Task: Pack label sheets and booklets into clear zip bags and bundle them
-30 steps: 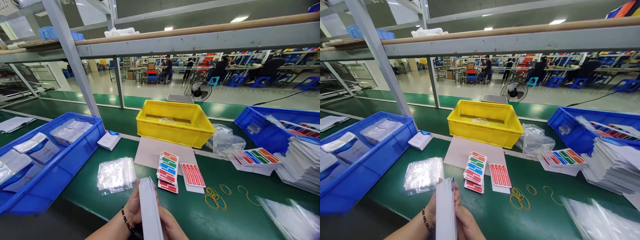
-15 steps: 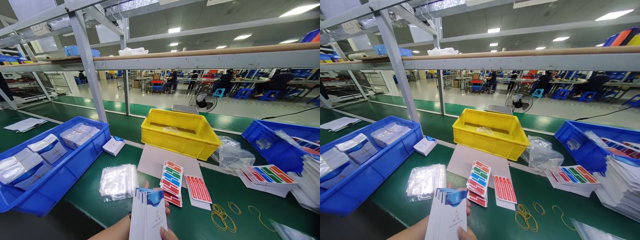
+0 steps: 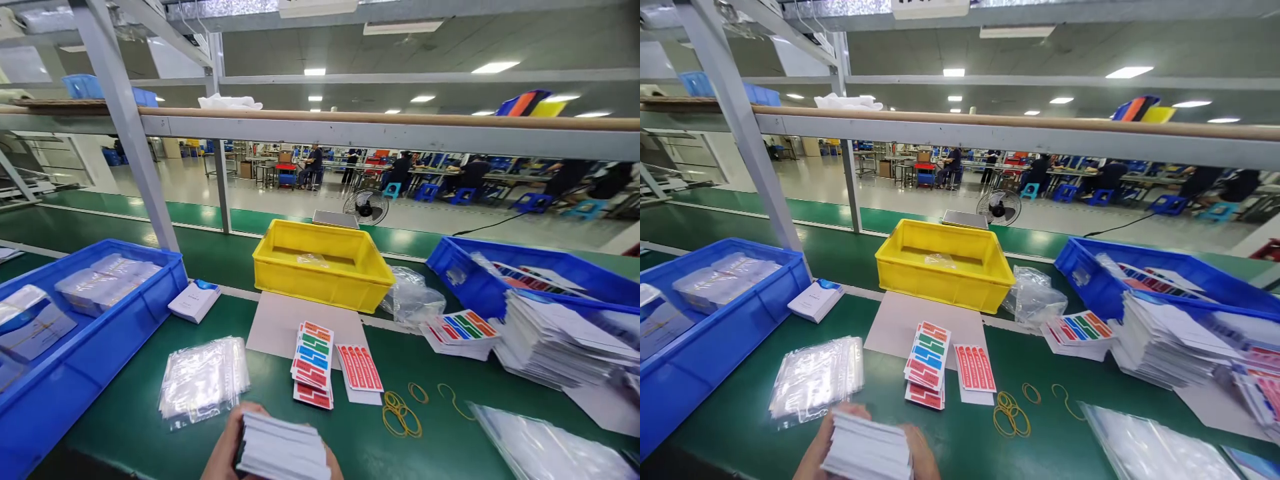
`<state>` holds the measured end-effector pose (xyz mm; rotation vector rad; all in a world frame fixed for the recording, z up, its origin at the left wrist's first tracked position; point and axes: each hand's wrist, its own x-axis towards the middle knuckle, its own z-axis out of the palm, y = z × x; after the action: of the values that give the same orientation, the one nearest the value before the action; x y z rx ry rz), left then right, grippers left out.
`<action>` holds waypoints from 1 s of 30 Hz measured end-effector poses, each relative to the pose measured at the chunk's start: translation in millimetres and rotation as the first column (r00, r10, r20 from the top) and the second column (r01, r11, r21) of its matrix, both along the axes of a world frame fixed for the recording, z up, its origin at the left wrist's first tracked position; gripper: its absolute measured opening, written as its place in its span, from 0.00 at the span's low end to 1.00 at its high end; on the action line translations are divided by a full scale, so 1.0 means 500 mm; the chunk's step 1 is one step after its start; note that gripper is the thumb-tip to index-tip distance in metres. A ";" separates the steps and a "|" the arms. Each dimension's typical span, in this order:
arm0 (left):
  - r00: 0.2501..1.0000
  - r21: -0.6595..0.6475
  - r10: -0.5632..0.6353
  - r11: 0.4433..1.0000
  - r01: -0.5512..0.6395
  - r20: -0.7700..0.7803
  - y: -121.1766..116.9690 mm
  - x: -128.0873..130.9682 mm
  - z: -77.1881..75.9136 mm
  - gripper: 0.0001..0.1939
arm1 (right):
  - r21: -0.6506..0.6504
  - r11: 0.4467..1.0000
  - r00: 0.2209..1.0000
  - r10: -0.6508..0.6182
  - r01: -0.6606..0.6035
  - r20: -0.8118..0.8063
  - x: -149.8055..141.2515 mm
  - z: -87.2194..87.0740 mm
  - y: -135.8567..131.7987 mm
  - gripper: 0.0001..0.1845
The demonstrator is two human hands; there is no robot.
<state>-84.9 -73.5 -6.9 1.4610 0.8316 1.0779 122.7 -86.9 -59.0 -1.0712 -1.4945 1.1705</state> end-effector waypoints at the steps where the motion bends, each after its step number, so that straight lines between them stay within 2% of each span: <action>1: 1.000 0.066 0.011 0.998 -0.011 0.000 0.000 -0.001 -0.018 0.31 | 0.028 1.000 0.999 0.011 -0.011 0.031 0.005 -0.006 0.008 0.17; 3: 1.000 0.134 0.010 0.991 -0.006 -0.029 0.002 0.000 -0.047 0.29 | 0.068 0.997 0.996 0.031 -0.037 0.082 0.015 -0.022 0.017 0.18; 5: 0.998 0.113 0.021 0.993 -0.014 -0.062 0.001 0.009 -0.071 0.28 | 0.063 0.997 0.994 0.037 -0.043 0.100 0.020 -0.040 0.015 0.21; 7: 0.998 0.061 0.048 0.997 -0.045 -0.044 -0.008 0.024 -0.090 0.32 | 0.003 1.000 0.999 -0.022 0.022 0.029 0.014 -0.052 0.003 0.28; 9: 0.994 0.037 0.107 0.994 -0.107 0.003 -0.020 0.043 -0.103 0.40 | -0.067 0.993 0.991 -0.101 0.095 -0.093 -0.001 -0.052 -0.012 0.40; 11: 0.990 0.056 0.142 0.988 -0.142 0.020 -0.028 0.059 -0.108 0.47 | -0.128 0.981 0.964 -0.169 0.145 -0.203 -0.019 -0.043 -0.024 0.47; 13: 0.994 0.083 0.112 0.990 -0.112 -0.003 -0.030 0.065 -0.107 0.51 | -0.158 0.976 0.948 -0.190 0.153 -0.257 -0.034 -0.030 -0.031 0.45; 16: 0.997 0.089 0.021 0.996 -0.015 -0.071 -0.023 0.057 -0.104 0.52 | -0.145 0.979 0.951 -0.178 0.144 -0.253 -0.046 -0.023 -0.038 0.46; 18: 0.994 0.073 0.012 0.997 -0.004 -0.110 -0.020 0.049 -0.105 0.53 | -0.145 0.980 0.957 -0.169 0.137 -0.237 -0.046 -0.025 -0.042 0.47; 20: 0.992 0.053 0.016 0.999 -0.009 -0.122 -0.021 0.046 -0.110 0.50 | -0.120 0.987 0.962 -0.137 0.110 -0.236 -0.035 -0.022 -0.040 0.49; 23: 0.996 0.018 0.050 0.999 -0.049 -0.072 -0.028 0.051 -0.120 0.38 | 0.024 0.997 0.969 -0.060 0.067 -0.239 0.006 0.007 -0.019 0.53; 24: 0.996 0.009 0.079 0.997 -0.079 -0.047 -0.030 0.054 -0.124 0.35 | 0.082 0.994 0.977 -0.061 0.079 -0.206 0.024 0.024 -0.005 0.50; 25: 0.994 0.002 0.108 0.994 -0.108 -0.031 -0.031 0.056 -0.127 0.33 | 0.117 0.983 0.981 -0.127 0.144 -0.145 0.041 0.044 0.012 0.45; 27: 0.992 0.004 0.117 0.993 -0.117 -0.036 -0.032 0.056 -0.135 0.32 | 0.206 0.945 0.950 -0.284 0.254 0.133 0.066 0.085 0.050 0.29; 28: 0.994 0.007 0.098 0.995 -0.097 -0.055 -0.032 0.054 -0.141 0.31 | 0.277 0.930 0.903 -0.320 0.242 0.285 0.071 0.103 0.069 0.23; 30: 0.993 0.011 0.052 0.999 -0.052 -0.103 -0.030 0.044 -0.156 0.32 | 0.362 0.929 0.769 -0.286 0.077 0.571 0.064 0.130 0.104 0.19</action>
<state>-62.9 -88.3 -84.9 1.5194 0.9441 1.0520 154.9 -35.0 6.0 -1.4099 -1.9390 0.4059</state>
